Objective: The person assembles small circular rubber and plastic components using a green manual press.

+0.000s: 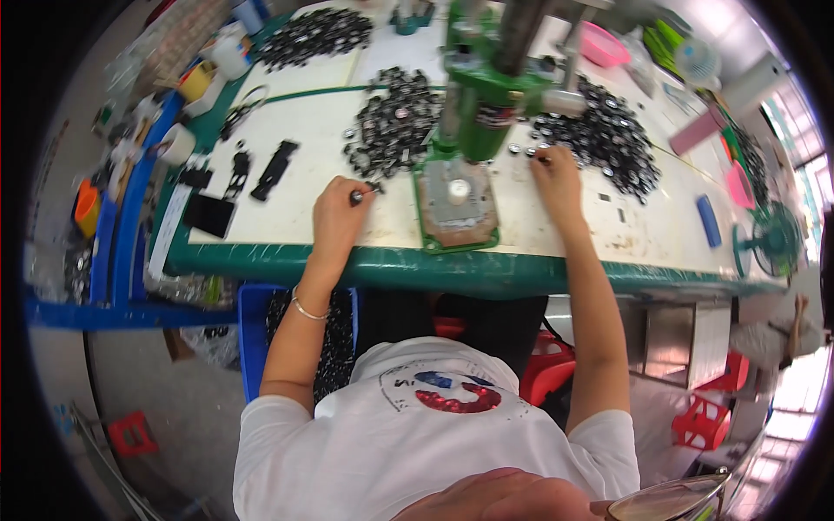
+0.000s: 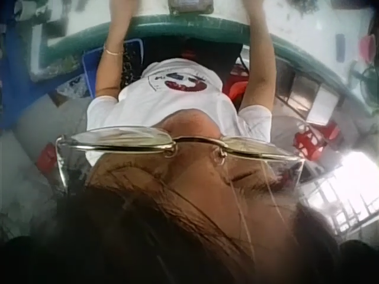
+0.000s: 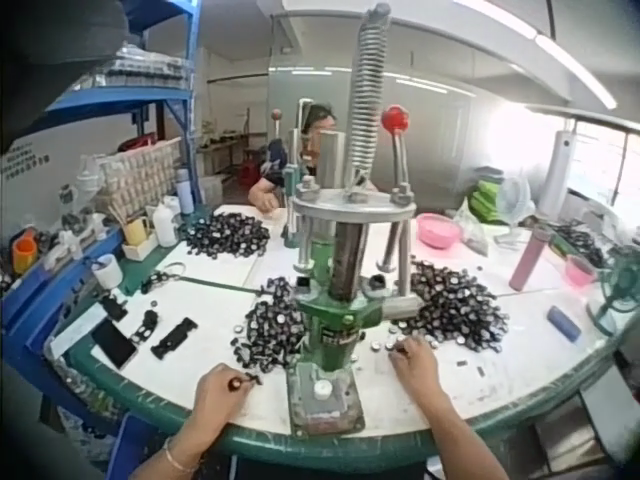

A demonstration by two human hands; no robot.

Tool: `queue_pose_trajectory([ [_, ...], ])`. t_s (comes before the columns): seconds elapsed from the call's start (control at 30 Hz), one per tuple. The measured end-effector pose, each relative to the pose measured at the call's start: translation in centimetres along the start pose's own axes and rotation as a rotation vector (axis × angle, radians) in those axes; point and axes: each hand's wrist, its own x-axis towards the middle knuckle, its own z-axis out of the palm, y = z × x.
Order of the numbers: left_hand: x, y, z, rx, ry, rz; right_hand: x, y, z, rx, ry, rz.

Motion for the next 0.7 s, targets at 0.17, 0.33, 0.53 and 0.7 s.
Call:
queue_pose_trajectory([
  [0.17,1.1,1.4,0.6,0.082,-0.106,0.042,0.4,-0.2,0.0,-0.005,-0.008,0.074],
  [0.33,1.0,0.8,1.5,-0.31,-0.187,-0.125,0.1,0.0,-1.0,0.081,-0.003,0.189],
  [0.53,-0.4,1.7,0.6,-0.695,-0.169,-0.344,0.0,-0.6,-1.8,-0.039,-0.076,0.168],
  [0.7,-1.2,1.9,0.9,-0.768,-0.052,-0.411,-0.2,-2.6,-2.2,0.181,-0.039,0.167],
])
